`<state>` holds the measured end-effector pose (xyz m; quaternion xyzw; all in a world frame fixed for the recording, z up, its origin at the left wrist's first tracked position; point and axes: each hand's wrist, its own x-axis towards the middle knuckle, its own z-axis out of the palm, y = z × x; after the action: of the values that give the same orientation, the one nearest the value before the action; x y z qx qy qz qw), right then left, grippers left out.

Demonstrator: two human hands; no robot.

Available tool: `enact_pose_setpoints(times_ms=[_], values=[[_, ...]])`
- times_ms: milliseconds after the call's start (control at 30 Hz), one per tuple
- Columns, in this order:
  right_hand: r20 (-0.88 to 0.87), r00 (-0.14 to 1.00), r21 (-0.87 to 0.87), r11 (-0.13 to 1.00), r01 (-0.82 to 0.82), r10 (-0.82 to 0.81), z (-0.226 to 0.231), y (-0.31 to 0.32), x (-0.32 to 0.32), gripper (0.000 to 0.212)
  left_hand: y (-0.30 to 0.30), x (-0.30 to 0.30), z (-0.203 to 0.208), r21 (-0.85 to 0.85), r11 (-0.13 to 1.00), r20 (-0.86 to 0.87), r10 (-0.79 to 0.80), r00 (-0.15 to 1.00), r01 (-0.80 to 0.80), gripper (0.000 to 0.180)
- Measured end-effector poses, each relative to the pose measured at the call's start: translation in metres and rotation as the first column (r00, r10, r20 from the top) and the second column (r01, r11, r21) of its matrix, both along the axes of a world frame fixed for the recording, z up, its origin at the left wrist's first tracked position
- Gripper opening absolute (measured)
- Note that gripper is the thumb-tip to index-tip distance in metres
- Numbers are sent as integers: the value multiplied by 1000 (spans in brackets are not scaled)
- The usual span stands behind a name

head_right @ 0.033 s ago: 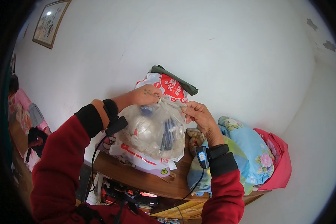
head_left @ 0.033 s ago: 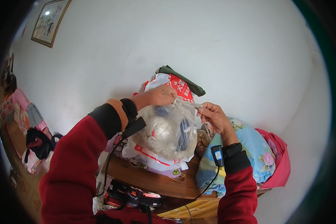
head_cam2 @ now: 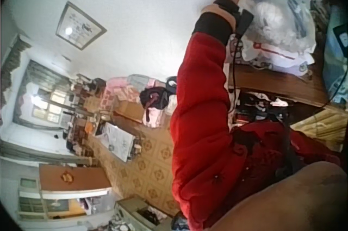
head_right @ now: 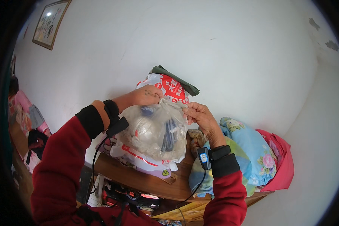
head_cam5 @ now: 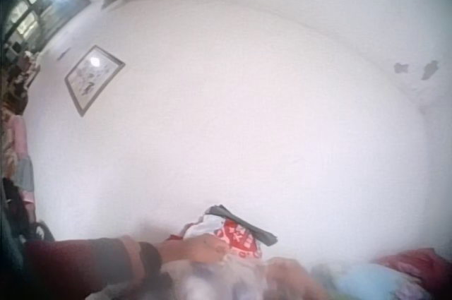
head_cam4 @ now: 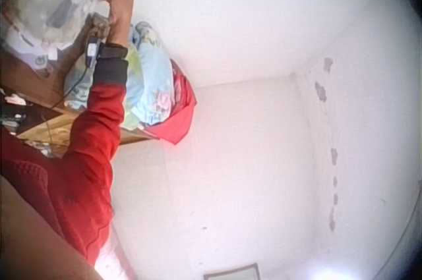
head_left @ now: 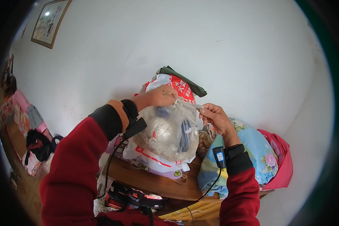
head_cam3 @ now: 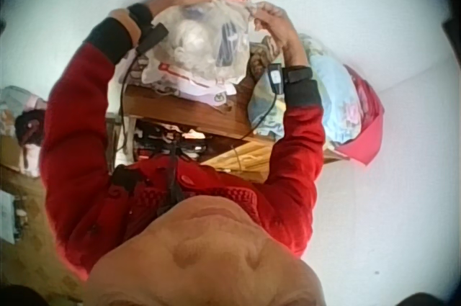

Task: The person packs clothes and bedding into plastic bags on a wooden cabinet. They fold a green garment, place it on a white bag, then fold a dark garment and add it to the stack. They move a colorful blanket aside, pick up a purple pillow, place it on the bed, and then pack clothes into a clear plastic bag before placing it on the cabinet.

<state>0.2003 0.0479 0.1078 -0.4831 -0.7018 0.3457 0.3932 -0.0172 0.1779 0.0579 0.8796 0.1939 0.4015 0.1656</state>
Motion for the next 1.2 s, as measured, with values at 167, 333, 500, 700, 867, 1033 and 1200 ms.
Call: enact_pose_setpoints(times_ms=[167, 333, 500, 700, 867, 1033, 1200], values=[[35, 999, -2, 1000, 27, -27, -3, -6, 4, 23, 1, -3, 1, -82, 997, 18, -14, 1000, 16, 21], [45, 997, 14, 998, 65, -65, -5, -9, 11, 36, 4, -3, -1, 30, 999, 58, -38, 998, 36, 21], [16, 998, 11, 998, 66, -66, -9, -10, 16, 42, 5, -5, -1, 2, 999, 43, -34, 999, 34, 20], [25, 999, -4, 999, 44, -44, -17, -14, 17, 45, 6, -5, -6, 35, 999, 119, -16, 993, 12, 19], [17, 1000, 13, 1000, -3, 3, -23, -18, 25, 44, 18, -4, -11, 131, 990, 111, 32, 993, -47, 17], [11, 999, 1, 999, 33, -33, -28, -22, 28, 43, 26, -1, -14, 303, 952, 74, 33, 997, -54, 19], [-39, 995, -4, 996, 90, -90, -27, -21, 27, 44, 19, 0, -8, -15, 994, 13, 112, 994, -111, 21]])
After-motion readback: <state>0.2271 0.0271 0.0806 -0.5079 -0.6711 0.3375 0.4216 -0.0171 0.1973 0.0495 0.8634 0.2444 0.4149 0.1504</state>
